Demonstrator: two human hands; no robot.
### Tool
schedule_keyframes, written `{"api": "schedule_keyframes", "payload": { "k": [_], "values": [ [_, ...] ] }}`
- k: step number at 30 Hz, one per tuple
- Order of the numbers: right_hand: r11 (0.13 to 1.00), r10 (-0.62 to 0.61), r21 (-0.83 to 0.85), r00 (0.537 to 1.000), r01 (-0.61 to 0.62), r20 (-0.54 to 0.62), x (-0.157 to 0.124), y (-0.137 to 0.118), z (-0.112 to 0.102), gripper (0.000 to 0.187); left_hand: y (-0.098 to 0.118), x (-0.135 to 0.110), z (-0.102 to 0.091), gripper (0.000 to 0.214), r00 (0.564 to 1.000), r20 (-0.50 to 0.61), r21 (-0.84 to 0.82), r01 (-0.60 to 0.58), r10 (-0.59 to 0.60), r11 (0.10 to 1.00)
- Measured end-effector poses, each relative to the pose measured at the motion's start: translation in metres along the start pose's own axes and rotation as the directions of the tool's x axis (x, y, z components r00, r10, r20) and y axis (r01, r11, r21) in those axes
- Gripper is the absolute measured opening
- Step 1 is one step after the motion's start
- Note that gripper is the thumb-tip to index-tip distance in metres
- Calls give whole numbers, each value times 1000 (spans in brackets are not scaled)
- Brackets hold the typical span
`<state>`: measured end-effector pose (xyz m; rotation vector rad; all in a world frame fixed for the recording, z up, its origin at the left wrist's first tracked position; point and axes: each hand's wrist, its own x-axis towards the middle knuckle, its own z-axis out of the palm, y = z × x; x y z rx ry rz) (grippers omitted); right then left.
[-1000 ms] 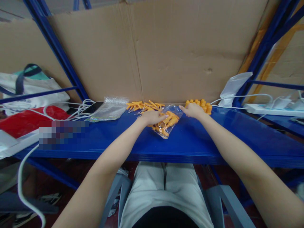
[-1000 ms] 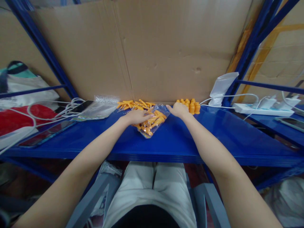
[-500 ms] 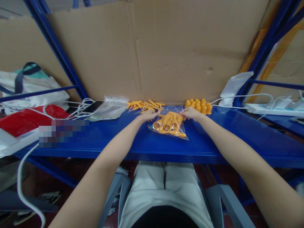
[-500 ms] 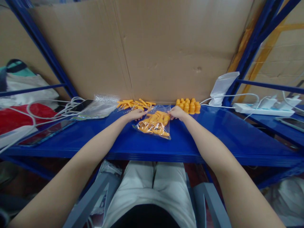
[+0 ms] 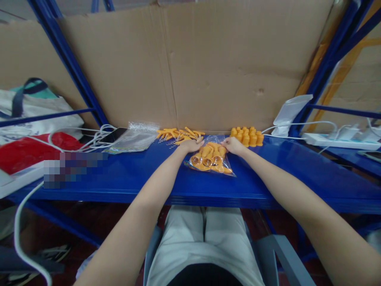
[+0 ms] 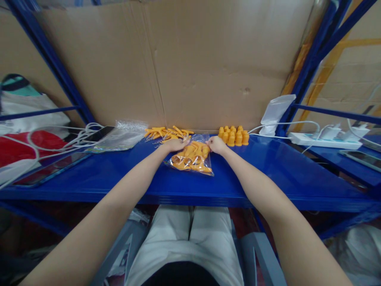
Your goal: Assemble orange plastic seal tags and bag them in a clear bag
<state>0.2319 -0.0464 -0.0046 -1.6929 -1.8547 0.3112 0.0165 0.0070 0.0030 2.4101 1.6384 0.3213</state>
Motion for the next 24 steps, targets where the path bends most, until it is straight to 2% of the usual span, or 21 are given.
{"api": "schedule_keyframes", "payload": {
  "k": [2,4,8,12,16,20,24],
  "values": [
    [1000,-14,-28,1000,13,-28,0,-2,1,34,3,-5,1,59,999,-44,86,25,-21,996],
    [999,-24,-47,998,21,-56,0,-4,2,31,1,-9,1,53,995,-90,53,58,-53,997],
    [998,-24,-52,996,20,-91,0,-3,2,28,-9,-14,-1,31,991,-72,-224,90,-109,970],
    [999,20,37,998,-18,-52,3,1,2,33,-15,-17,-5,19,984,-23,-523,141,-179,841],
    [975,70,211,997,-71,10,4,4,1,38,-17,-19,-8,14,979,25,-688,163,-201,707],
    [932,80,348,994,-101,73,3,7,-1,36,-19,-21,-11,9,987,61,-745,144,-149,651],
    [892,87,435,991,-122,99,0,9,-4,29,-20,-22,-12,13,994,80,-709,114,-80,696]
  ]
}}
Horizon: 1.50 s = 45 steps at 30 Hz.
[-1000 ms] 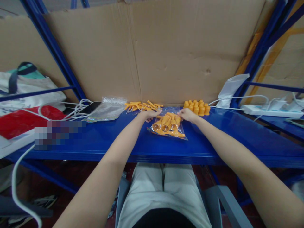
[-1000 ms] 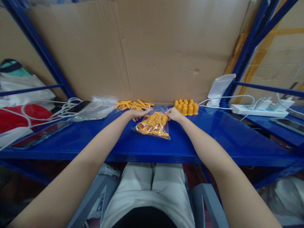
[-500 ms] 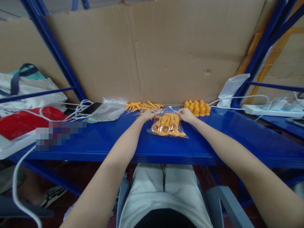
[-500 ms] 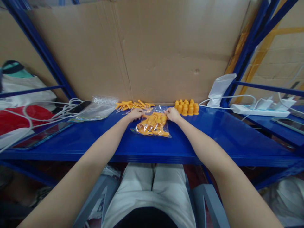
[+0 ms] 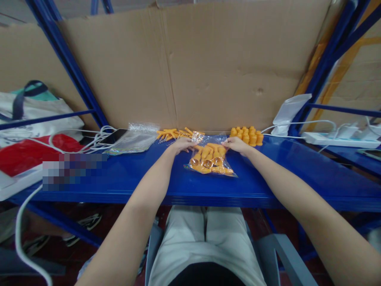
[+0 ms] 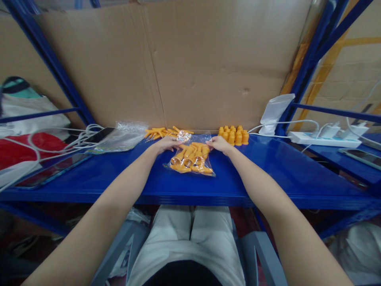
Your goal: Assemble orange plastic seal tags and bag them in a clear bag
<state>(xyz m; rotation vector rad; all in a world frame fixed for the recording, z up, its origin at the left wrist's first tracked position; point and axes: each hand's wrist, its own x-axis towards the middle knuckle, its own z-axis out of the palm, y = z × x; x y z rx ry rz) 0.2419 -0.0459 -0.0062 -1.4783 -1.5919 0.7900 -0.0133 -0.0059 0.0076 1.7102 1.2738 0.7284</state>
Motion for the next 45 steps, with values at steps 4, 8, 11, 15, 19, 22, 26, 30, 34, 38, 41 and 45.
{"api": "schedule_keyframes", "payload": {
  "k": [4,8,11,15,19,22,26,30,34,38,41,45],
  "values": [
    [995,40,90,998,-44,46,-4,-3,-2,15,0,1,1,13,1000,18,55,-25,24,998],
    [984,110,136,991,-119,70,-4,-5,-3,9,-1,2,0,12,999,15,39,-43,42,998],
    [981,129,137,990,-135,50,-3,-6,-4,12,-2,2,-1,14,998,11,41,-54,54,998],
    [988,100,109,994,-105,51,-2,-7,-6,15,-3,3,-1,15,998,-12,37,-55,56,998],
    [998,31,61,998,-34,45,1,-3,-5,13,-4,4,1,14,996,-38,61,-78,81,995],
    [1000,-29,-1,999,29,28,4,1,-5,8,-6,6,2,10,994,-36,75,-103,106,992],
    [995,-88,-42,995,90,47,2,2,-7,2,-9,8,1,5,994,-33,53,-106,108,993],
    [996,-89,-8,992,90,95,-2,-2,-12,8,-11,8,-2,22,994,1,12,-107,107,994],
    [995,-88,67,986,79,144,-4,-3,-15,13,-11,6,-5,26,997,36,-31,-72,73,997],
    [991,-81,121,987,64,142,-3,-2,-16,14,-11,4,-7,19,996,54,-62,-61,65,996],
    [991,-60,130,990,43,131,-3,0,-15,15,-12,5,-7,19,996,52,-56,-70,73,996],
    [994,-31,104,995,21,96,-3,1,-14,16,-12,6,-7,17,997,46,-45,-63,65,997]
  ]
}}
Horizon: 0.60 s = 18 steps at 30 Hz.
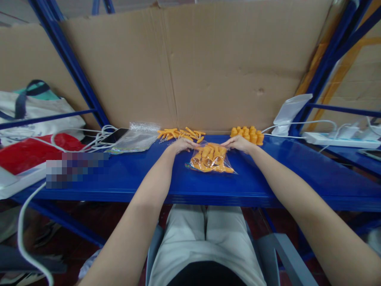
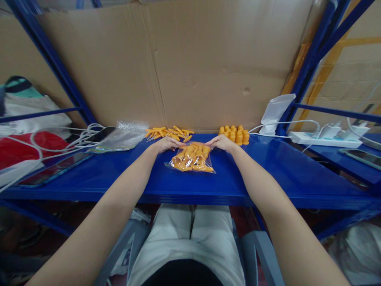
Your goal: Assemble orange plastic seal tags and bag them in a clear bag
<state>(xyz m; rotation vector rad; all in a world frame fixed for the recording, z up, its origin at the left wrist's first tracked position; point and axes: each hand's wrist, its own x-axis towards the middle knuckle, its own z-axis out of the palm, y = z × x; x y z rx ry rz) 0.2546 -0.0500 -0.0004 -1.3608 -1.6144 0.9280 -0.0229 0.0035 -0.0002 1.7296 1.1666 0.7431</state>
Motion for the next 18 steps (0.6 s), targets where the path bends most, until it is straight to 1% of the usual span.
{"api": "schedule_keyframes", "payload": {
  "k": [4,9,13,18],
  "values": [
    [1000,9,-16,999,-10,-50,-2,-1,2,22,1,1,1,12,1000,-3,3,1,-1,1000],
    [999,4,50,999,-2,-48,-2,-4,5,30,2,2,4,9,1000,-24,54,-13,15,998],
    [1000,-7,25,997,9,-83,0,-3,7,29,3,1,4,9,1000,-15,95,-23,24,995],
    [997,-74,-39,992,71,-102,5,4,6,26,5,0,3,12,998,41,145,-44,38,988]
  ]
}}
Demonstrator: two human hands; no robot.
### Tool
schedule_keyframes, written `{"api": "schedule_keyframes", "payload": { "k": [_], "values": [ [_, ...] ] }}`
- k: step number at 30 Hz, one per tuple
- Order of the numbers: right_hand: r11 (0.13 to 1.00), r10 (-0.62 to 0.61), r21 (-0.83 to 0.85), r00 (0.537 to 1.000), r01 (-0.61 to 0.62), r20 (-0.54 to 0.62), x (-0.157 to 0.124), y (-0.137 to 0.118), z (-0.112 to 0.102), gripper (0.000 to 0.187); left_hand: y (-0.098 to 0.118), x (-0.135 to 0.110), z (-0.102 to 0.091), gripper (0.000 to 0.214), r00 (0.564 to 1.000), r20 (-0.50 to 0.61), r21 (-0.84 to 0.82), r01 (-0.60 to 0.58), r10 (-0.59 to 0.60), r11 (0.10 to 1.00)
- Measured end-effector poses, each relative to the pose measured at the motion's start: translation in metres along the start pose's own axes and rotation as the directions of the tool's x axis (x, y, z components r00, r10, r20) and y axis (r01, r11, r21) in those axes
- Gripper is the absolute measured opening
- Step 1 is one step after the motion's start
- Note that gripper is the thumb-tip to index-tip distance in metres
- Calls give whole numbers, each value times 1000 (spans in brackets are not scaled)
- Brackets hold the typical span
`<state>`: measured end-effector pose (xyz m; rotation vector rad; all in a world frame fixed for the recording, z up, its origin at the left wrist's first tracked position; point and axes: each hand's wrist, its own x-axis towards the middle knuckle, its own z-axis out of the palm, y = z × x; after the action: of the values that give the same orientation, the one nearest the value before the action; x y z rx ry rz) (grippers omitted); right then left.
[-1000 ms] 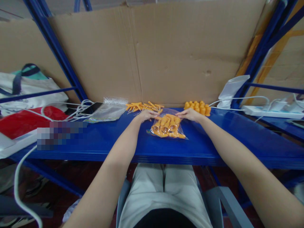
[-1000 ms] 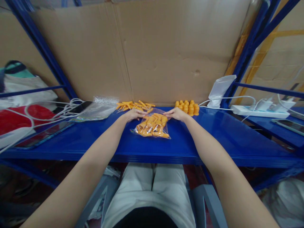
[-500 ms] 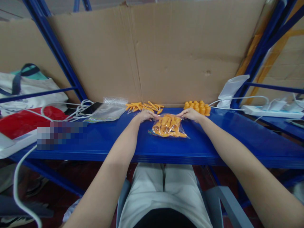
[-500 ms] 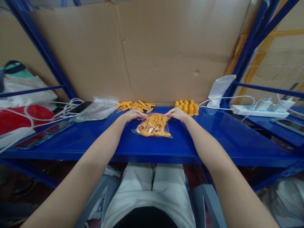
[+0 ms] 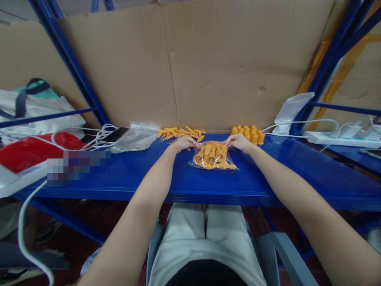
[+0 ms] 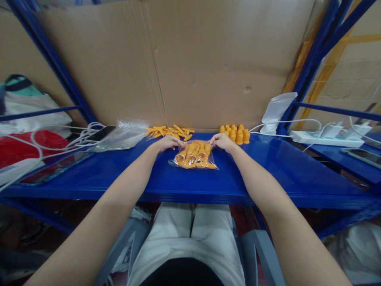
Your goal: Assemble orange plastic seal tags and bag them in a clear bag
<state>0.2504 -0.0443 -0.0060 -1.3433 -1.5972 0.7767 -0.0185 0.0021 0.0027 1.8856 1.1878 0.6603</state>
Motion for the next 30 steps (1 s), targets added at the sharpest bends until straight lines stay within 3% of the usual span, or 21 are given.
{"api": "schedule_keyframes", "payload": {
  "k": [4,8,15,21,25,30],
  "values": [
    [981,-112,-162,994,110,-3,5,4,-2,26,4,-2,0,20,1000,26,47,-18,16,999],
    [887,-217,-403,974,226,70,6,0,-3,28,10,-5,2,22,1000,30,70,-10,7,997],
    [700,-191,-667,967,255,169,4,-9,-3,25,17,-7,2,18,997,69,62,-47,42,997],
    [560,-144,-799,976,218,165,-3,-20,-2,26,17,6,7,18,947,87,391,-317,309,864],
    [489,-223,-829,958,270,181,-9,-28,0,28,22,6,14,22,951,83,505,-298,299,810],
    [462,-256,-838,948,291,188,-12,-34,5,32,32,-2,26,17,962,54,479,-259,266,839]
  ]
}}
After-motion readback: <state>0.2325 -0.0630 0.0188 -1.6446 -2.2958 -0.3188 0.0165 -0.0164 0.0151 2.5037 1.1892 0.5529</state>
